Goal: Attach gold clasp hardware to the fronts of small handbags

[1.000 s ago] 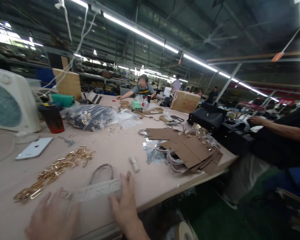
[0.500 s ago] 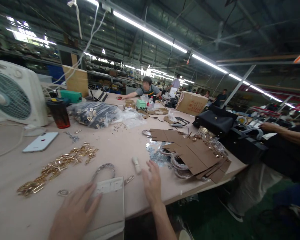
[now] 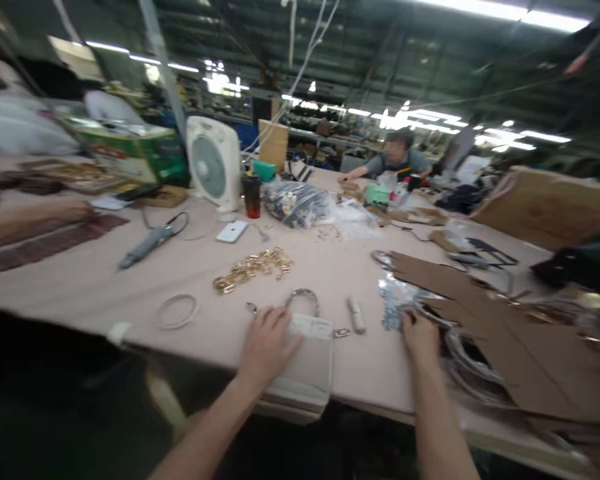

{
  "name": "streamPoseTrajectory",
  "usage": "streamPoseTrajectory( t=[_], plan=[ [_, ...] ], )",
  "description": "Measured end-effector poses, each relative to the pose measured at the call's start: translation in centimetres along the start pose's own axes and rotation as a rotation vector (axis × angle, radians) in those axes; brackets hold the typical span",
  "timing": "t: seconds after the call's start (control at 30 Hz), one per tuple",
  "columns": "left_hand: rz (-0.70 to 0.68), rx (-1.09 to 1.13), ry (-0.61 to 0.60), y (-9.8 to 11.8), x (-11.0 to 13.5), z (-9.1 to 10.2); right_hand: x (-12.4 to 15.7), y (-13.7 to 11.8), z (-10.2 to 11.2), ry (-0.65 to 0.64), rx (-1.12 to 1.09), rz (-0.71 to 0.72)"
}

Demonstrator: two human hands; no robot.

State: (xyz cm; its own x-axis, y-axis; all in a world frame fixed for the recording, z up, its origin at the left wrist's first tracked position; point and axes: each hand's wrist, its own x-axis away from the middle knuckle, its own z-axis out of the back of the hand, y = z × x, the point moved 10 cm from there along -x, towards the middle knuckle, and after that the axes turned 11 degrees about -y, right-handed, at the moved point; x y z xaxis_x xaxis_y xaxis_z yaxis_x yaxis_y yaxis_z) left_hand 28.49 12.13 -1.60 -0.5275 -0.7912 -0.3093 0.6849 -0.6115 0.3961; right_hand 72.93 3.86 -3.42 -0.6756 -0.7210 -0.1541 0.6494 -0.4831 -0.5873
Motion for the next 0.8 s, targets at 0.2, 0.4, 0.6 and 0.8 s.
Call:
streamPoseTrajectory(
  t=[0.2, 0.4, 0.6, 0.8],
  plan=[
    [-0.073, 0.076, -0.042, 2.1, -0.4, -0.3, -0.5, 1.2, -0.9, 0.060, 0.132, 0.088],
    [-0.041, 0.095, -0.061, 2.5, -0.8, -0.8, 3.3, -2.6, 0.6, 0.146, -0.197, 0.189],
    [-0.076, 0.231, -0.059, 1.3, -1.5, -0.9, 7.5, -7.6, -1.4, 0.071, -0.665, 0.165],
    [-0.125, 0.257, -0.058, -0.2, -1.4, -0.6, 12.2, -18.6, -7.7, -0.513, -0.752, 0.316]
  ],
)
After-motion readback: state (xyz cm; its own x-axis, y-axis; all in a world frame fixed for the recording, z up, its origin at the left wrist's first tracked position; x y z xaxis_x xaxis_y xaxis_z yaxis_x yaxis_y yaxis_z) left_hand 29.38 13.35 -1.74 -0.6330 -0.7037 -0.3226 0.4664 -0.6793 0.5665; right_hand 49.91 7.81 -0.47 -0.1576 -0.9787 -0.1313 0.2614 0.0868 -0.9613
